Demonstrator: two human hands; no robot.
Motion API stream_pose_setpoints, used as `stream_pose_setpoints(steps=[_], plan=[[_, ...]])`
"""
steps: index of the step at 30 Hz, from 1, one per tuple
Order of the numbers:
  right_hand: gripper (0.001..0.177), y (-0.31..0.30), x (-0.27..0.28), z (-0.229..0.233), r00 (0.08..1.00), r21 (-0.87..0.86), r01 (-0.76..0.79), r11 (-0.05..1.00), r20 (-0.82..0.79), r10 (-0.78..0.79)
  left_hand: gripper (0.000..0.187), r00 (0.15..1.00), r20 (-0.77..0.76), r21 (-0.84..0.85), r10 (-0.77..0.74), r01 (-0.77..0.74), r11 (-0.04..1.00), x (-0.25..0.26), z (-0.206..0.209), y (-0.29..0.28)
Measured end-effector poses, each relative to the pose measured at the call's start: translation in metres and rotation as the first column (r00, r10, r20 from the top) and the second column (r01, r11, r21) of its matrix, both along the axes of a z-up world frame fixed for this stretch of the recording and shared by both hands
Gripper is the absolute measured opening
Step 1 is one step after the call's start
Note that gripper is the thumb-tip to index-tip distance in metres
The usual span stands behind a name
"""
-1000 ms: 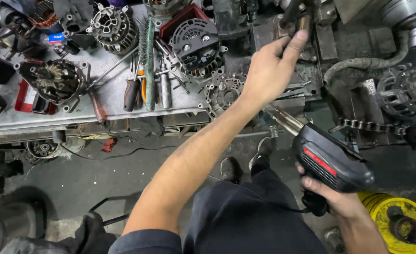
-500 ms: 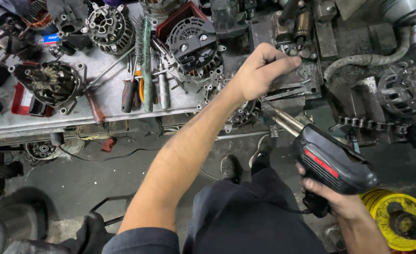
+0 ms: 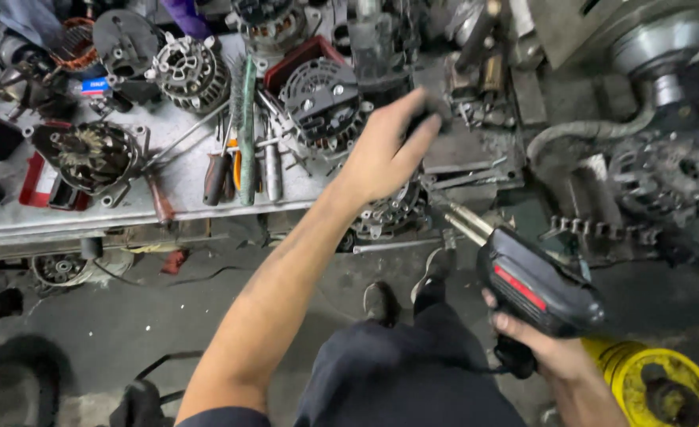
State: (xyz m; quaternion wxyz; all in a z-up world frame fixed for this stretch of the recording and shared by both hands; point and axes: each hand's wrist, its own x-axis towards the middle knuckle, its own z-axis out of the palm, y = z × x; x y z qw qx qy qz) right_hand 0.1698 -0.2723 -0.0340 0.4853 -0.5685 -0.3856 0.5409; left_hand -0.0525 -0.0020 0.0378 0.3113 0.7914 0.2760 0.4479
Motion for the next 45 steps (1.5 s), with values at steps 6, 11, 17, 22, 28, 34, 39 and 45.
stream_pose_setpoints(steps=[6, 11, 17, 22, 28, 34, 39, 45], plan=[[0.056, -0.003, -0.001, -0.007, 0.989, -0.021, -0.016, 1.0, -0.15, 0.013, 0.021, 0.843, 0.463, -0.339, -0.274, 0.454, 0.824, 0.013, -0.036, 0.023], [0.06, 0.002, -0.008, 0.008, 0.981, -0.066, -0.014, 0.998, -0.192, 0.001, 0.021, 0.753, 0.593, -0.448, -0.284, 0.602, 0.661, 0.036, -0.057, 0.028], [0.06, 0.004, -0.005, 0.009, 0.981, -0.071, -0.012, 0.997, -0.192, -0.002, 0.024, 0.872, 0.473, -0.325, 0.124, 0.042, 0.945, 0.045, -0.035, 0.003], [0.053, 0.001, 0.001, 0.0, 0.988, -0.125, -0.002, 0.992, -0.154, -0.018, 0.026, 0.899, 0.35, -0.34, 0.262, -0.139, 0.93, 0.056, -0.018, -0.02], [0.051, -0.007, 0.013, -0.019, 0.985, -0.137, 0.016, 0.99, -0.168, -0.039, 0.027, 0.94, 0.341, -0.42, 0.028, 0.126, 0.899, 0.065, -0.052, 0.029], [0.047, -0.008, 0.013, -0.017, 0.987, -0.118, 0.013, 0.993, -0.159, -0.032, 0.024, 0.758, 0.376, -0.548, -0.532, 0.645, 0.532, 0.059, -0.048, 0.042], [0.051, -0.002, 0.005, -0.003, 0.983, -0.081, -0.001, 0.997, -0.183, -0.014, 0.026, 0.743, 0.413, -0.556, -0.527, 0.664, 0.5, 0.058, -0.047, 0.038], [0.052, 0.002, 0.001, 0.004, 0.979, -0.042, -0.052, 0.998, -0.199, 0.043, 0.028, 0.931, 0.361, -0.433, -0.055, 0.22, 0.874, 0.047, -0.031, 0.011]])
